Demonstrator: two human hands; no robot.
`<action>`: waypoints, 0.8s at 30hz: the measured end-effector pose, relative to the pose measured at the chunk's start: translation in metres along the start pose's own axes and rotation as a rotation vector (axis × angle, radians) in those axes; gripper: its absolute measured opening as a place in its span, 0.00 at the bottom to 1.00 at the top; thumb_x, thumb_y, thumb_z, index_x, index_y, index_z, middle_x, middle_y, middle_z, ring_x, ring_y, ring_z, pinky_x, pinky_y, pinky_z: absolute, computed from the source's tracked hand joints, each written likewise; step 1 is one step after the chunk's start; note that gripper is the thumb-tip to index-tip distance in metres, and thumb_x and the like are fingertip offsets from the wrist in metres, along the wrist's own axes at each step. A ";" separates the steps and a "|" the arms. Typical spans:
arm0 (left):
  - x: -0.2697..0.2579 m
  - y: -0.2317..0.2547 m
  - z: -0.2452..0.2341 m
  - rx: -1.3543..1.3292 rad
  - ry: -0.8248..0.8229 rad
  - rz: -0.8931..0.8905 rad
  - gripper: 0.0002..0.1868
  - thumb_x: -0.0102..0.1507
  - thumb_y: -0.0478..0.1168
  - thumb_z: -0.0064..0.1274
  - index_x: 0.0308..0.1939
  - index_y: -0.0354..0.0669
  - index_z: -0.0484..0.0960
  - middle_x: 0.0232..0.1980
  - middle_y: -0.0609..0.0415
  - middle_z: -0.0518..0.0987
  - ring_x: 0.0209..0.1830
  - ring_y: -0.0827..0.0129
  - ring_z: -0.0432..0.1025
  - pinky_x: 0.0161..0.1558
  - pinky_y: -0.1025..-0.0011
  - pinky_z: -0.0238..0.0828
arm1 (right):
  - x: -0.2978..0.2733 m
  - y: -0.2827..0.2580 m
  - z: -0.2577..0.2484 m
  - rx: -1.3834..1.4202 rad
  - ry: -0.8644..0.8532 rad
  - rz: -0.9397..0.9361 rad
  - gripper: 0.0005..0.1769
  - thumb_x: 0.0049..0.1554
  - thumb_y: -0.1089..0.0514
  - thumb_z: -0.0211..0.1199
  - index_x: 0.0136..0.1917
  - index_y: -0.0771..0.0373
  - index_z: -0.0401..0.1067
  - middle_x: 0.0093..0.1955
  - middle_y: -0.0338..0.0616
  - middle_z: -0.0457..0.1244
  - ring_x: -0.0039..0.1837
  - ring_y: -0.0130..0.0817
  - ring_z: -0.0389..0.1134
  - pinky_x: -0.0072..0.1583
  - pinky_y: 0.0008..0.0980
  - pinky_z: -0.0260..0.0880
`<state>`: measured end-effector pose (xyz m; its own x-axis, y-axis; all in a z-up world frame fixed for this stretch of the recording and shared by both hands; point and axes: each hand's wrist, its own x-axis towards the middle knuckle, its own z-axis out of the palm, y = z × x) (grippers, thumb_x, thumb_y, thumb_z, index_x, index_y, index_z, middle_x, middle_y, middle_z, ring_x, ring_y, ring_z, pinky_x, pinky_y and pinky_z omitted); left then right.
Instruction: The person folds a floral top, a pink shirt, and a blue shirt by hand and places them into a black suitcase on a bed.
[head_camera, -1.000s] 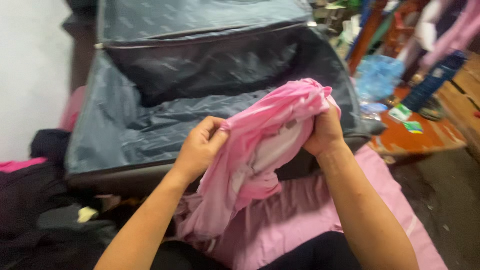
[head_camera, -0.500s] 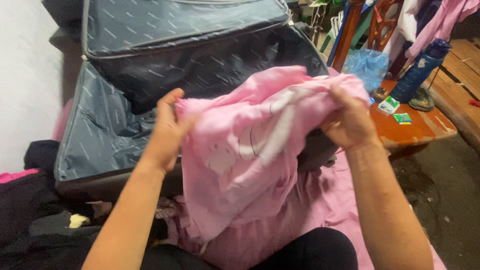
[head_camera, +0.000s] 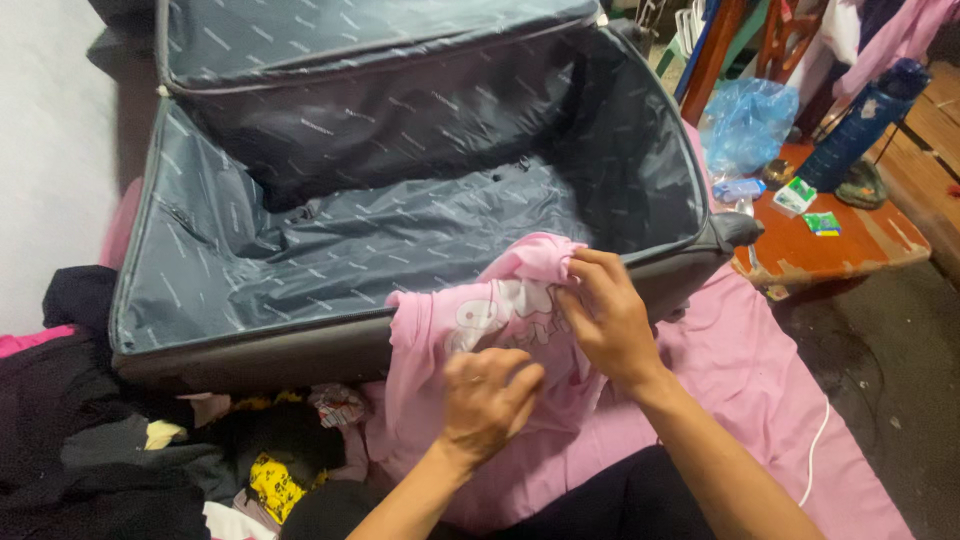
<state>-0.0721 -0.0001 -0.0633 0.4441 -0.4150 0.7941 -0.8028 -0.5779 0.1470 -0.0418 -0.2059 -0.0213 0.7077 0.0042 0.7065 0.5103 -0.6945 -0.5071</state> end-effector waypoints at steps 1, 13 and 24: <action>-0.001 0.003 0.005 -0.059 -0.051 0.022 0.13 0.59 0.43 0.61 0.47 0.48 0.82 0.48 0.56 0.77 0.51 0.62 0.71 0.53 0.57 0.62 | -0.014 0.007 0.002 -0.103 0.065 -0.074 0.18 0.57 0.66 0.66 0.60 0.64 0.69 0.61 0.54 0.64 0.64 0.43 0.65 0.66 0.37 0.66; 0.043 0.026 0.009 -0.512 0.007 -0.058 0.39 0.48 0.56 0.65 0.54 0.32 0.75 0.49 0.41 0.74 0.48 0.47 0.70 0.51 0.55 0.67 | -0.120 0.044 0.031 1.169 -0.142 1.269 0.19 0.60 0.54 0.56 0.62 0.63 0.71 0.58 0.50 0.65 0.61 0.46 0.64 0.60 0.46 0.63; 0.092 0.002 -0.061 -0.978 -0.209 -0.818 0.13 0.63 0.31 0.44 0.48 0.40 0.80 0.38 0.59 0.80 0.37 0.78 0.71 0.39 0.78 0.68 | -0.016 -0.015 -0.011 0.711 -0.218 0.384 0.31 0.56 0.68 0.56 0.73 0.66 0.60 0.63 0.50 0.63 0.60 0.37 0.64 0.61 0.37 0.67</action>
<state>-0.0565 0.0034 0.0461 0.9241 -0.3396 0.1753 -0.1864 -0.0001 0.9825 -0.0663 -0.2035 -0.0198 0.9365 0.0500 0.3471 0.3496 -0.0574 -0.9351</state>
